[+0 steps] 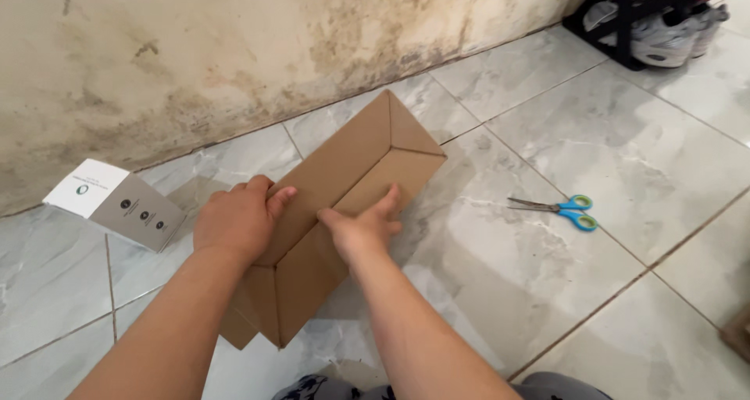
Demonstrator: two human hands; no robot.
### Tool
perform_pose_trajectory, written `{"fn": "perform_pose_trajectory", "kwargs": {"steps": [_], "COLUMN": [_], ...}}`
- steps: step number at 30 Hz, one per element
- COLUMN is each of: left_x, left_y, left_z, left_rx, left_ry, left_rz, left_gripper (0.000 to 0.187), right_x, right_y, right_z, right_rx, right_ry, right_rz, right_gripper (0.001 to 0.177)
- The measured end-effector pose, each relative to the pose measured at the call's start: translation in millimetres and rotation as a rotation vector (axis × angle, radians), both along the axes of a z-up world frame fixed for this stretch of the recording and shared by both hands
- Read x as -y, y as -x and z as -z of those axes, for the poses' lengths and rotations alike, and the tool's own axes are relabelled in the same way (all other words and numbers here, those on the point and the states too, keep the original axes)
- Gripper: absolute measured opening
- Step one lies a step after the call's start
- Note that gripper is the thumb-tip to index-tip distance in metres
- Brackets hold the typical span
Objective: The person flattens empty cardboard boxes by hand on the floor, pressing the flaps and sides flat, and stacks the flattened pieces together. They also unfold and flatten a small white product box and briefly pick up a pair of scissors.
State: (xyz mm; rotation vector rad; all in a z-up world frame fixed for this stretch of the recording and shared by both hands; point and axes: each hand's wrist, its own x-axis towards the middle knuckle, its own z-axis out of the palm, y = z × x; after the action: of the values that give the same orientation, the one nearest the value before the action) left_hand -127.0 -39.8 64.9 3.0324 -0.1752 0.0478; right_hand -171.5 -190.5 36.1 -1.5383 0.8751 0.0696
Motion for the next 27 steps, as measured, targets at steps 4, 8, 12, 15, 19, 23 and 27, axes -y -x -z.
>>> {"fn": "perform_pose_trajectory", "kwargs": {"steps": [4, 8, 12, 15, 19, 23, 27], "left_x": [0.7, 3.8, 1.5, -4.5, -15.6, -7.8, 20.1], "left_y": [7.4, 4.9, 4.1, 3.9, 17.5, 21.4, 4.4], "left_z": [-2.3, -3.8, 0.7, 2.3, 3.9, 2.6, -6.7], "left_rx": [0.02, 0.016, 0.034, 0.07, 0.271, 0.19, -0.015], "left_ry": [-0.013, -0.024, 0.024, 0.021, -0.131, -0.305, -0.525], "left_rz": [0.007, 0.036, 0.063, 0.121, 0.311, 0.242, 0.387], "left_gripper": [0.056, 0.057, 0.056, 0.056, 0.081, 0.104, 0.094], "right_x": [-2.5, 2.5, 4.8, 0.8, -7.0, -4.3, -9.6], "right_y": [-2.5, -3.3, 1.0, 1.7, -5.5, -13.3, -8.0], "right_z": [-16.8, -26.1, -16.9, -4.8, 6.4, 3.4, -10.7], "right_rx": [-0.078, -0.118, -0.105, -0.04, -0.02, -0.062, -0.157], "right_ry": [-0.092, -0.133, -0.121, -0.07, 0.044, 0.055, 0.056], "right_rz": [0.028, 0.056, 0.069, 0.064, -0.003, -0.061, -0.085], "right_gripper": [0.136, 0.136, 0.134, 0.138, 0.139, 0.143, 0.139]}}
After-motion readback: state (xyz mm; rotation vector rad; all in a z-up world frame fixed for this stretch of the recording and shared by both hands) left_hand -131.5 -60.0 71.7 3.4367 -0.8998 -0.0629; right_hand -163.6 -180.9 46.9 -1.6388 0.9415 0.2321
